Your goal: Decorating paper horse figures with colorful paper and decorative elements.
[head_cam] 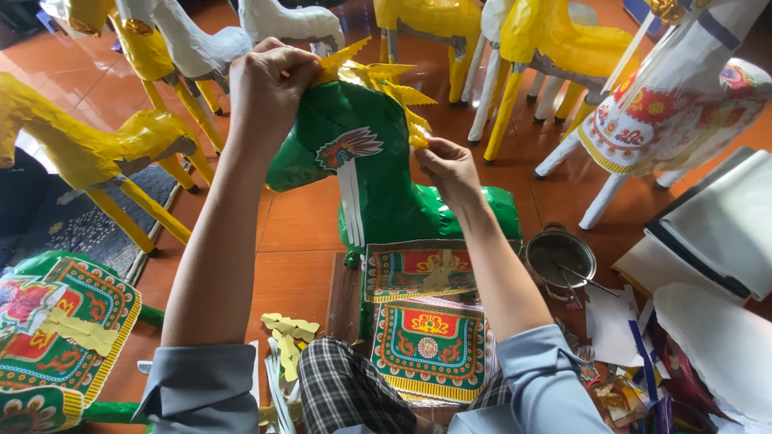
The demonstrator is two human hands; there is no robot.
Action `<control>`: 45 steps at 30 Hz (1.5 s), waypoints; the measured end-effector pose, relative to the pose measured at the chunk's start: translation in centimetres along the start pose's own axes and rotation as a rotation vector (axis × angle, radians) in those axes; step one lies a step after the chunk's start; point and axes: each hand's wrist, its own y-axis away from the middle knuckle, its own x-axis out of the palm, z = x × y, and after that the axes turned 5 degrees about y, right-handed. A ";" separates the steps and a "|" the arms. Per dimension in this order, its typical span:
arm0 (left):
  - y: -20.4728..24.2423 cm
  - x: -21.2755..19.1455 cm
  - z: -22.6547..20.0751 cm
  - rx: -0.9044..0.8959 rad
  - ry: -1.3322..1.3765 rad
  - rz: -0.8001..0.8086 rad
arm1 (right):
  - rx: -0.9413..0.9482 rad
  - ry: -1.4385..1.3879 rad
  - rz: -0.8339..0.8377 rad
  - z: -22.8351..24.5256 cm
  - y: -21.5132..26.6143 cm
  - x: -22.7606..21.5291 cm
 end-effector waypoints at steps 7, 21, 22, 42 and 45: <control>0.1 0.1 -0.3 -0.012 0.003 0.007 | -0.090 -0.054 -0.014 -2.0 0.4 1.0; 0.2 0.2 -0.5 -0.049 -0.002 -0.001 | -0.020 -0.105 0.043 -1.8 1.1 1.4; 0.2 0.1 -0.5 -0.054 0.004 0.000 | -0.031 -0.104 0.045 -1.9 1.0 1.3; 0.0 -0.2 -0.4 -0.046 0.020 0.038 | -0.064 0.136 0.095 -1.3 2.0 1.2; 0.1 -0.2 -0.4 -0.033 0.019 0.032 | -0.184 0.110 0.033 -0.5 2.4 2.7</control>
